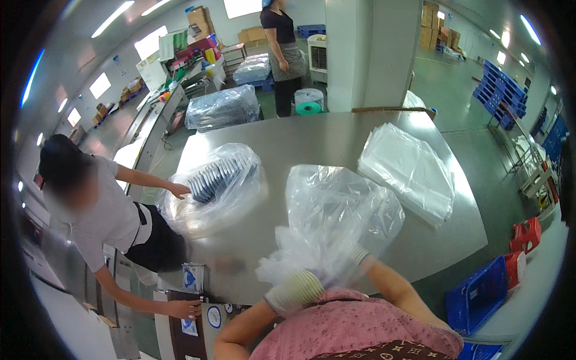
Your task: The person organizes blue packaged items inside a large plastic bag on a metal table and then prepares a second large bag for additional items.
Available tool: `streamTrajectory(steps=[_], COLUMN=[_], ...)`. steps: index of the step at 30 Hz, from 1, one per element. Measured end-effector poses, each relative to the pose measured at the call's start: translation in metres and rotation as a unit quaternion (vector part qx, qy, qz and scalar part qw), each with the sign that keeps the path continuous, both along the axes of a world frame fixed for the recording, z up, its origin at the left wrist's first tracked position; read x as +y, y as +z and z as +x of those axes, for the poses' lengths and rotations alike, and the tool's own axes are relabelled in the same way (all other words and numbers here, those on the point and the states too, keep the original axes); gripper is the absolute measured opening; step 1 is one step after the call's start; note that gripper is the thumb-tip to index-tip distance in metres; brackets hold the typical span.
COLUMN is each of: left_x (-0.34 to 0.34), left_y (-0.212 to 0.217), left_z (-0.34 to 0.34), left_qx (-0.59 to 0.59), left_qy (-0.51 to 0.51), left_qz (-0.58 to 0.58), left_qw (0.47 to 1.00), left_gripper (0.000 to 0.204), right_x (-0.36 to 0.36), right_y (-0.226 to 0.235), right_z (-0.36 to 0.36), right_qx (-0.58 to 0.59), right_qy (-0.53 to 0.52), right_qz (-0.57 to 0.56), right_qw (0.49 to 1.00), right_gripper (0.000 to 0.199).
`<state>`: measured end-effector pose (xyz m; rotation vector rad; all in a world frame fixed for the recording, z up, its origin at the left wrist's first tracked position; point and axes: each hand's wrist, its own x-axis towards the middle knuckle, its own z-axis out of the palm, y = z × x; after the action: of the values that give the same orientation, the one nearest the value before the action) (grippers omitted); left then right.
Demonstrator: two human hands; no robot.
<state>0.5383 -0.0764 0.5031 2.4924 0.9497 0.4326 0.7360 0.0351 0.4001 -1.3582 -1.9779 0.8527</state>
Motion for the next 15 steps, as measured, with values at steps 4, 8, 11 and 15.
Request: streamTrajectory(steps=[4, 8, 11, 15], left_x=[-0.01, -0.005, -0.004, -0.007], left_y=[0.012, -0.036, -0.064, -0.085], left_z=[-0.024, -0.052, -0.084, -0.086], left_qx=[0.129, 0.331, 0.306, 0.15], left_qy=[0.188, 0.338, 0.375, 0.296], left_qz=[0.05, -0.067, -0.027, 0.039], left_qw=[0.972, 0.879, 0.875, 0.943], left_gripper=[0.075, 0.059, 0.053, 0.041], right_x=[0.044, 0.052, 0.021, -0.033], right_y=[-0.009, -0.026, -0.053, -0.056], right_z=[0.073, 0.139, 0.162, 0.123], right_qx=[0.051, 0.085, 0.058, 0.001], right_qy=[-0.195, -0.304, -0.292, -0.122], right_qz=[0.043, -0.019, -0.125, -0.239], right_qw=[0.979, 0.949, 0.947, 0.963], right_gripper=[0.041, 0.042, 0.042, 0.042])
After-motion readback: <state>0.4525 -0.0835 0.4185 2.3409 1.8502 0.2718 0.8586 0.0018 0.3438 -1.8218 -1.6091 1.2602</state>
